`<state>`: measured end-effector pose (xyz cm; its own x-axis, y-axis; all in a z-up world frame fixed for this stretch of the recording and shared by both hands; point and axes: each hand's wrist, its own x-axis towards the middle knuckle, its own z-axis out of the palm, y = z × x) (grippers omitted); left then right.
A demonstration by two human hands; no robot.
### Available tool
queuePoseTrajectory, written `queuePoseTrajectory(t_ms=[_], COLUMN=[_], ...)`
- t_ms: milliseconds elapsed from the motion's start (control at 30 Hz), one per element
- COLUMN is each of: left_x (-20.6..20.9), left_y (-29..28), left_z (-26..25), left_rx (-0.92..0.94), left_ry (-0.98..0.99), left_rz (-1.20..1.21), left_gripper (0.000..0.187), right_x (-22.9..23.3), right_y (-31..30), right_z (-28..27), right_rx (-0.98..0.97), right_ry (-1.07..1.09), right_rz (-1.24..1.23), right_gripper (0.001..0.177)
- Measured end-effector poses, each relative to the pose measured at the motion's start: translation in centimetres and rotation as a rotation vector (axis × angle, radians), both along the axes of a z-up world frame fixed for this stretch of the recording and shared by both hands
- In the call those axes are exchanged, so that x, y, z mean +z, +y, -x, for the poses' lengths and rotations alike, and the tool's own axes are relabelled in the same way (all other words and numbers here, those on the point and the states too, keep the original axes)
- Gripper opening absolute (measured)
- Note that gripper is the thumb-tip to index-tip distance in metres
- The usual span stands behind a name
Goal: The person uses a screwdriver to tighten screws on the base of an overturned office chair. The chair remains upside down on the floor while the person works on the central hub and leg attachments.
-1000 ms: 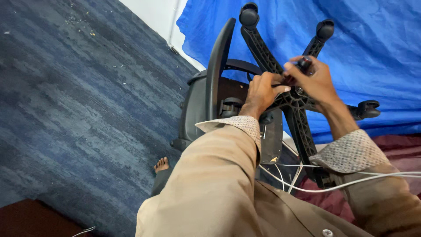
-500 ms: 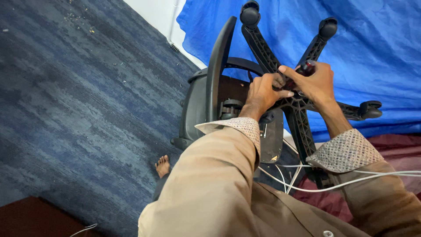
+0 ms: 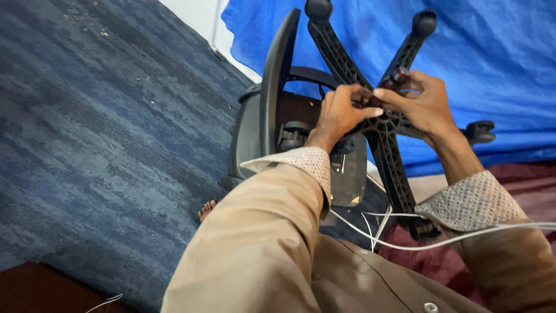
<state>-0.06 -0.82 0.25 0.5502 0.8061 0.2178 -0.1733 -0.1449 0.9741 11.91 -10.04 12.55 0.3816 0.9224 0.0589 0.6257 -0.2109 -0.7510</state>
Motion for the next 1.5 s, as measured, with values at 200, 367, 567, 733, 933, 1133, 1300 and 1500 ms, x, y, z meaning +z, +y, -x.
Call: queuePoseTrajectory(t_ms=[200,367,567,733,933,1133,1300,1500], left_x=[0.7,0.1,0.5,1.1,0.0,0.3,1.0,0.0], left_y=[-0.1,-0.3,-0.2,-0.1,0.1,0.3,0.4,0.5], left_z=[1.4,1.1,0.9,0.9,0.5,0.1,1.0,0.4], left_rx=[0.101,0.04,0.059,0.04,0.089,0.032,0.03,-0.002], left_ry=[0.091,0.07,0.105,0.214,0.084,0.029,0.163,0.105], left_rz=[-0.058,-0.004,-0.011,0.007,-0.03,-0.051,-0.06,-0.094], left_gripper=[0.045,0.042,0.053,0.052,0.039,0.039,0.044,0.037], right_x=[-0.6,0.3,-0.4,-1.2,-0.3,-1.0,-1.7,-0.6], right_y=[0.2,-0.6,0.3,0.8,0.6,0.5,1.5,0.7], right_z=[0.6,0.7,0.8,1.1,0.9,-0.2,-0.1,-0.5], right_rx=[0.038,0.138,0.019,-0.025,0.039,-0.009,-0.098,0.124], right_ry=[0.084,0.202,-0.001,0.044,0.227,0.152,0.054,0.315], right_rz=[-0.054,-0.046,-0.043,-0.087,-0.104,-0.125,-0.032,-0.095], right_gripper=[0.037,0.04,0.03,0.035,0.038,0.033,0.037,0.05])
